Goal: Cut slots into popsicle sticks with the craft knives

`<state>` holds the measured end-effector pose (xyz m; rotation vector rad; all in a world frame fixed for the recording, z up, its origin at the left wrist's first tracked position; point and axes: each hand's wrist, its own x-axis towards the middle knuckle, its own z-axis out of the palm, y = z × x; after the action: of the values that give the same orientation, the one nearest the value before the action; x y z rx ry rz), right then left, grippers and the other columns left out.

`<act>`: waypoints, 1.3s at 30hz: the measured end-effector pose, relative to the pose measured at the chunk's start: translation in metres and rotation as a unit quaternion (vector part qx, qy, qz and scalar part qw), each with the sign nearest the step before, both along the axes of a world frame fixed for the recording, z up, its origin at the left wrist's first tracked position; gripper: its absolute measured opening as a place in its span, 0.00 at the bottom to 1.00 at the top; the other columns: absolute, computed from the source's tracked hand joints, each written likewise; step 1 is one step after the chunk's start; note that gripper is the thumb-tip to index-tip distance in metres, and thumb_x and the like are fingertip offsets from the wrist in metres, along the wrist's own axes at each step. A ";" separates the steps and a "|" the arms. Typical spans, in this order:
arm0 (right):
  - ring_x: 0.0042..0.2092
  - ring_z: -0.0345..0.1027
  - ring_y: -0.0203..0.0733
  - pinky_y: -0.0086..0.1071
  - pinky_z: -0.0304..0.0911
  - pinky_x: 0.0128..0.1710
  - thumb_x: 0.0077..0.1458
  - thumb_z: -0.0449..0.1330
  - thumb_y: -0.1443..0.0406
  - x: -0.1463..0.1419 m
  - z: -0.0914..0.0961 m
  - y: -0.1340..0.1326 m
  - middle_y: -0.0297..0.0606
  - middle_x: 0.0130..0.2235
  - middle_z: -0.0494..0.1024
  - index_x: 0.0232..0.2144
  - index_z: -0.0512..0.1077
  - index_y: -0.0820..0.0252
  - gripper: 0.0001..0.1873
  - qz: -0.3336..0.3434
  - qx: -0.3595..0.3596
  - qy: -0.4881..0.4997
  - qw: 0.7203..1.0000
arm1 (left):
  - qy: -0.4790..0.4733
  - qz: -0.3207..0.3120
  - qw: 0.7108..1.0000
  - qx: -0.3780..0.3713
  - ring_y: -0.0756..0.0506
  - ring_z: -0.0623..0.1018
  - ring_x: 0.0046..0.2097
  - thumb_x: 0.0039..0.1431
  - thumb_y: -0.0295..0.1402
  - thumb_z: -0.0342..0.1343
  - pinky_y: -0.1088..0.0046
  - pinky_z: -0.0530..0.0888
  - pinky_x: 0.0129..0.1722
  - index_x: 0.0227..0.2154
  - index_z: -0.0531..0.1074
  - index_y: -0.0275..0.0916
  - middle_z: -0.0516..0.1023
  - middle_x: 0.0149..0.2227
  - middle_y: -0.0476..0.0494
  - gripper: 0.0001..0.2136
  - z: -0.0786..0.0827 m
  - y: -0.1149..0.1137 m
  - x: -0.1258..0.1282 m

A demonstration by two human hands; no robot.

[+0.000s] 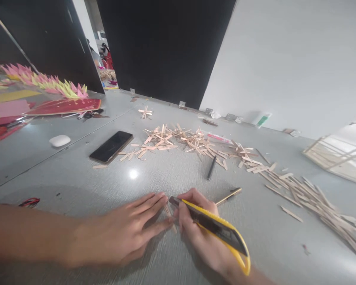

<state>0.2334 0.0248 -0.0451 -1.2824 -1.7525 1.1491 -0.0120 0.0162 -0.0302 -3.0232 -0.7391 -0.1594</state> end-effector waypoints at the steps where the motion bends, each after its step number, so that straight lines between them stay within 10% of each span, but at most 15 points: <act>1: 0.24 0.66 0.34 0.27 0.63 0.23 0.68 0.56 0.49 0.000 0.001 0.000 0.29 0.24 0.73 0.39 0.68 0.54 0.16 0.000 -0.003 0.002 1.000 | -0.001 0.000 1.000 -0.003 0.29 0.62 0.70 0.72 0.37 0.52 0.54 0.62 0.69 0.68 0.58 0.28 0.62 0.69 0.20 0.28 0.001 0.001 -0.001; 16: 0.21 0.66 0.32 0.26 0.62 0.21 0.68 0.57 0.58 -0.005 0.006 0.000 0.28 0.21 0.73 0.37 0.76 0.54 0.11 0.027 0.149 -0.071 0.986 | -0.002 0.002 0.999 -0.036 0.29 0.58 0.72 0.74 0.35 0.49 0.53 0.59 0.71 0.68 0.59 0.28 0.59 0.70 0.19 0.25 0.003 0.001 -0.002; 39: 0.21 0.65 0.33 0.27 0.62 0.21 0.69 0.56 0.56 -0.009 0.008 0.001 0.27 0.20 0.70 0.36 0.76 0.56 0.14 0.027 0.121 -0.069 0.990 | 0.005 -0.006 1.000 0.002 0.28 0.62 0.70 0.74 0.35 0.46 0.53 0.62 0.69 0.68 0.59 0.26 0.63 0.67 0.16 0.25 0.001 0.003 0.001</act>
<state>0.2246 0.0254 -0.0368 -1.1972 -1.9721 0.8623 -0.0112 0.0189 -0.0291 -3.0234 -0.7196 -0.1452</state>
